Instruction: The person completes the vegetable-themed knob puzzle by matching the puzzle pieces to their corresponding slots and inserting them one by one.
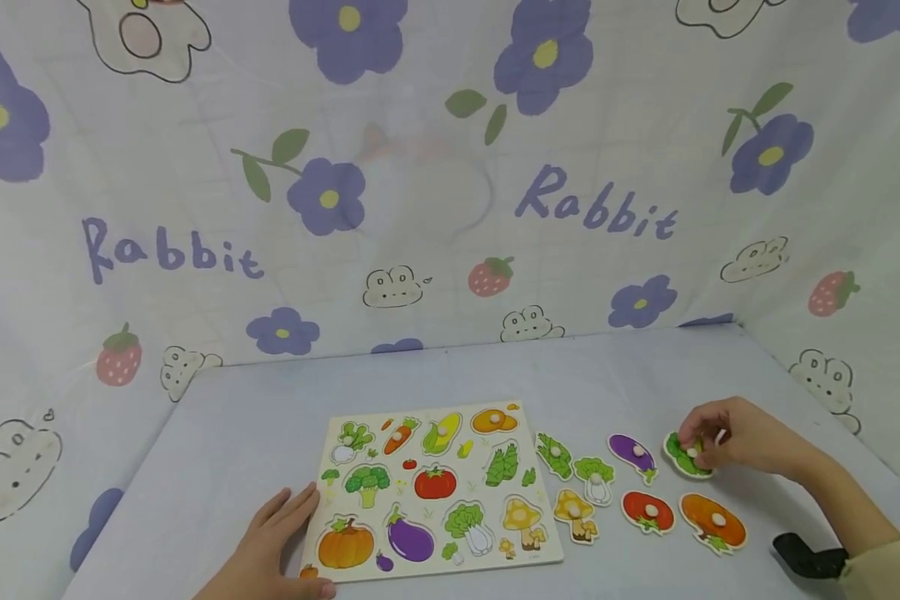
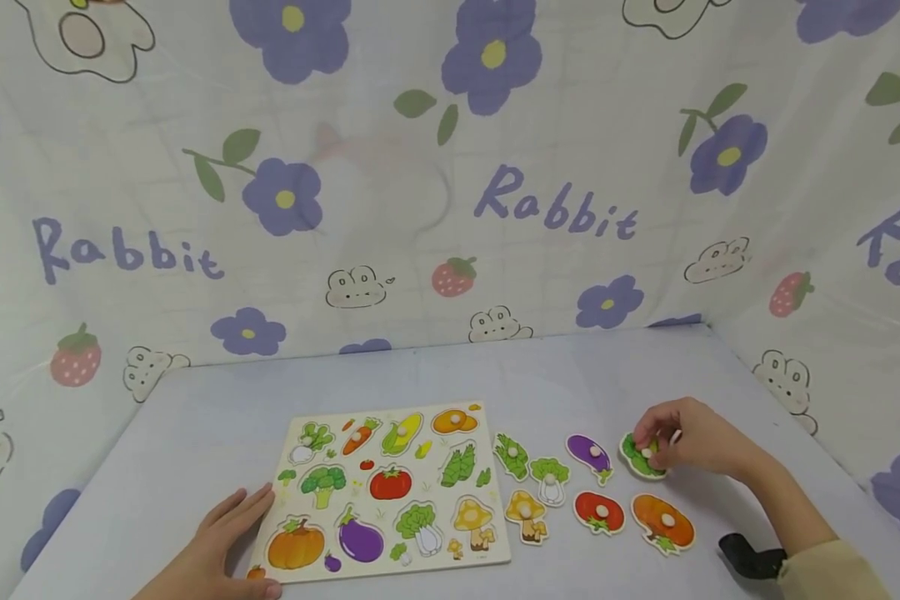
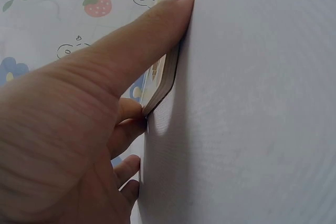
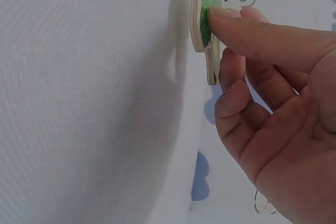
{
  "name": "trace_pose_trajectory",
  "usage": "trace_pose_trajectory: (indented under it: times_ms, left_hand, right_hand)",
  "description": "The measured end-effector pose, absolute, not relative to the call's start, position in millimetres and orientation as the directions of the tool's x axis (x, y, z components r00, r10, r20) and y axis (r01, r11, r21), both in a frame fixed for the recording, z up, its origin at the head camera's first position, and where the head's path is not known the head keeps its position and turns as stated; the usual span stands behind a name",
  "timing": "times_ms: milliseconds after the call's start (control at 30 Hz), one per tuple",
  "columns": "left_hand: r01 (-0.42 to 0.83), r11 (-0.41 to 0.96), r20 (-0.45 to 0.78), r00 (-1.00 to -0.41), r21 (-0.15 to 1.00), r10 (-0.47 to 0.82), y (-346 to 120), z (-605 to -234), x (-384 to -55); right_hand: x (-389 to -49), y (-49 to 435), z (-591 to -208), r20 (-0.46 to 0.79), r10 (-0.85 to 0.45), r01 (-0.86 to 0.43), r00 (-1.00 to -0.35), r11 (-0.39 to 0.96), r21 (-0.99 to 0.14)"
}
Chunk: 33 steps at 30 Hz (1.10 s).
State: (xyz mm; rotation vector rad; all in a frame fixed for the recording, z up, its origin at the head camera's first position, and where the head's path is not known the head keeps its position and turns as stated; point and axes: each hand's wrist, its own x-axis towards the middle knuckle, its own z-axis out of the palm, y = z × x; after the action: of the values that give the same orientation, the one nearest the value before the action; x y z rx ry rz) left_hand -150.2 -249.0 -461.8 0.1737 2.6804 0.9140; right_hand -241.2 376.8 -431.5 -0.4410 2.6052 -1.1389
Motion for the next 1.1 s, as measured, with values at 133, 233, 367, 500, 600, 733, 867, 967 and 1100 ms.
trace_pose_trajectory:
  times_ms: [133, 233, 367, 500, 600, 733, 867, 967, 1100]
  left_hand:
    - [0.014, 0.795, -0.247, -0.947, 0.606, 0.205, -248.1, -462.0, -150.3]
    - [0.02, 0.789, -0.241, -0.947, 0.614, 0.212, -248.4, -462.3, -148.6]
    - [0.021, 0.777, -0.237, -0.947, 0.629, 0.217, -249.1, -461.6, -147.1]
    - [0.025, 0.782, -0.236, -0.947, 0.623, 0.219, -249.0, -460.1, -148.6]
    - [0.033, 0.781, -0.229, -0.947, 0.623, 0.223, -248.7, -458.8, -148.8]
    - [0.042, 0.777, -0.216, -0.95, 0.628, 0.226, -248.6, -459.4, -148.3]
    - [0.035, 0.784, -0.222, -0.95, 0.619, 0.219, -248.1, -461.0, -148.5]
    - [0.04, 0.786, -0.222, -0.949, 0.616, 0.223, -248.2, -460.9, -149.0]
    - [0.047, 0.792, -0.22, -0.949, 0.609, 0.225, -249.2, -460.8, -149.5]
  right_hand:
    - [-240.3, 376.0, -430.1, -0.114, -0.362, -0.165, -0.925, 0.653, -0.739]
    - [-240.8, 375.3, -430.6, -0.122, -0.351, -0.154, -0.928, 0.661, -0.734]
    - [-241.8, 375.5, -432.0, -0.124, -0.344, -0.149, -0.931, 0.666, -0.731]
    - [-242.1, 376.1, -432.5, -0.114, -0.343, -0.157, -0.932, 0.667, -0.728]
    - [-242.6, 377.0, -432.1, -0.103, -0.346, -0.168, -0.932, 0.669, -0.724]
    - [-242.8, 377.5, -431.7, -0.09, -0.356, -0.183, -0.93, 0.662, -0.727]
    - [-242.2, 377.2, -431.6, -0.095, -0.339, -0.17, -0.936, 0.671, -0.722]
    - [-241.7, 377.2, -431.4, -0.098, -0.323, -0.16, -0.941, 0.684, -0.712]
    - [-241.4, 376.2, -430.8, -0.09, -0.319, -0.164, -0.943, 0.685, -0.71]
